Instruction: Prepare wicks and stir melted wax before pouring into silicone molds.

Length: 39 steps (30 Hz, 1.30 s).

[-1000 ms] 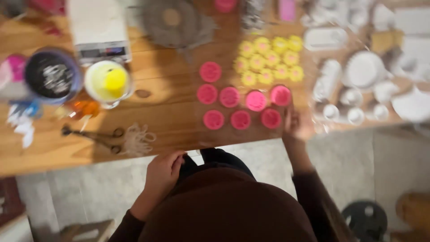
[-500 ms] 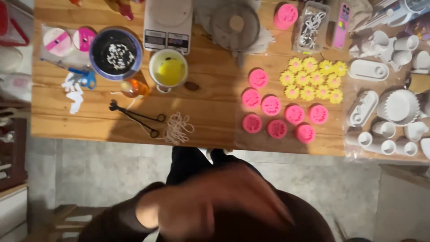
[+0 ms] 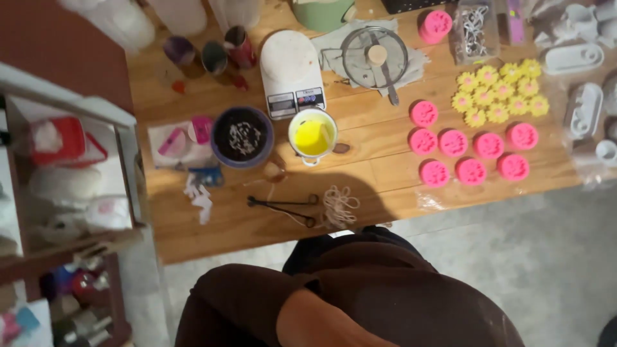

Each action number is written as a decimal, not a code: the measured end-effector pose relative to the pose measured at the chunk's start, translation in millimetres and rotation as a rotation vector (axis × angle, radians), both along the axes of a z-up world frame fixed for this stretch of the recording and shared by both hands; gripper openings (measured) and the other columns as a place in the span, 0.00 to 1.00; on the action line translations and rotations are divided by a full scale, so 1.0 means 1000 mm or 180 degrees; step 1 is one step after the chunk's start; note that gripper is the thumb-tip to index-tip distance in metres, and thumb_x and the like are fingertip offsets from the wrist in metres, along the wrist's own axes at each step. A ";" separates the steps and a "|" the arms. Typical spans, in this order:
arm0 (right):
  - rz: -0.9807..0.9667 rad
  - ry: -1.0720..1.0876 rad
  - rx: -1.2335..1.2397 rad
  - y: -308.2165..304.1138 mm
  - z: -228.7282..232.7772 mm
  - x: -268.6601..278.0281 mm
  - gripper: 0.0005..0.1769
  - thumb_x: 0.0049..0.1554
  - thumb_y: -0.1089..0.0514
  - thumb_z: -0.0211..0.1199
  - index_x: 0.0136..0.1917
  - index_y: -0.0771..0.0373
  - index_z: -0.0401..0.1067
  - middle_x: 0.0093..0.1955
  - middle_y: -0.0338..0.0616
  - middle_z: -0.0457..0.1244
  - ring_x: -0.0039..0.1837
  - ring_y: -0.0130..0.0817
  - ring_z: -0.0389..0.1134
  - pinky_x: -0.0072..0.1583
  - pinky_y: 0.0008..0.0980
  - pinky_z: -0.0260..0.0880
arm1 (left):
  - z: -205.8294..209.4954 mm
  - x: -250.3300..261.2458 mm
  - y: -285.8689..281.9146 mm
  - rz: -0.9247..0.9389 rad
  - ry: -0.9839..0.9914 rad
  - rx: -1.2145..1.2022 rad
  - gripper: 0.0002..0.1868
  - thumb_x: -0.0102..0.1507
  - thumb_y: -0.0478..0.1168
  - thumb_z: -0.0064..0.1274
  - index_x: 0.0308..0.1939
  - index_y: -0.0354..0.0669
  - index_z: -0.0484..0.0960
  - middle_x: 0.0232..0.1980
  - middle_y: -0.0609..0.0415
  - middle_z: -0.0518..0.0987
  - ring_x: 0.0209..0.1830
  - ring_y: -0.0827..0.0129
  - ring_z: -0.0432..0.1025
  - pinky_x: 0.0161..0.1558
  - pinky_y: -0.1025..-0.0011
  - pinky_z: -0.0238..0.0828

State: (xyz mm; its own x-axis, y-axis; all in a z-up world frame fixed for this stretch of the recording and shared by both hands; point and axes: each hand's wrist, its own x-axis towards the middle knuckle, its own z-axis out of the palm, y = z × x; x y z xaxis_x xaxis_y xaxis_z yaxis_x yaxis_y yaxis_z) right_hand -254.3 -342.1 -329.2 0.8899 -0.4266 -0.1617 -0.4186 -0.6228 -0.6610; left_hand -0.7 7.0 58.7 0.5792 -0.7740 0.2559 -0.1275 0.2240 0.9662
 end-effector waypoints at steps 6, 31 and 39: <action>-0.0292 0.0252 0.0026 0.042 0.012 -0.026 0.12 0.55 0.52 0.70 0.46 0.61 0.81 0.34 0.45 0.71 0.37 0.32 0.73 0.43 0.37 0.72 | -0.016 0.010 0.044 -0.0777 0.0117 -0.0305 0.18 0.79 0.52 0.36 0.60 0.44 0.73 0.61 0.53 0.75 0.61 0.64 0.71 0.63 0.70 0.67; -0.0135 0.0582 -0.0524 0.071 0.174 0.083 0.13 0.47 0.51 0.77 0.42 0.62 0.82 0.36 0.48 0.72 0.35 0.35 0.73 0.42 0.34 0.73 | -0.085 0.000 0.101 -0.0563 0.0896 0.0438 0.05 0.67 0.33 0.54 0.44 0.38 0.85 0.43 0.53 0.84 0.42 0.72 0.79 0.44 0.74 0.75; 0.0824 -0.0248 -0.0449 0.076 0.157 0.193 0.09 0.53 0.58 0.73 0.47 0.61 0.82 0.39 0.51 0.71 0.37 0.36 0.73 0.41 0.32 0.72 | -0.232 -0.051 0.076 0.0380 0.2625 0.0411 0.09 0.68 0.35 0.51 0.51 0.37 0.80 0.43 0.54 0.83 0.43 0.74 0.78 0.49 0.73 0.77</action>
State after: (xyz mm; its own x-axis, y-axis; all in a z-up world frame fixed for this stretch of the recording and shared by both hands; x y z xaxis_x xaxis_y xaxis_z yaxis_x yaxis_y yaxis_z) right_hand -61.1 -265.8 -172.2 0.9793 -0.1973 -0.0439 -0.1854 -0.7900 -0.5843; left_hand -52.0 83.4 -173.3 0.6215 -0.6899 -0.3712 0.6144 0.1352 0.7773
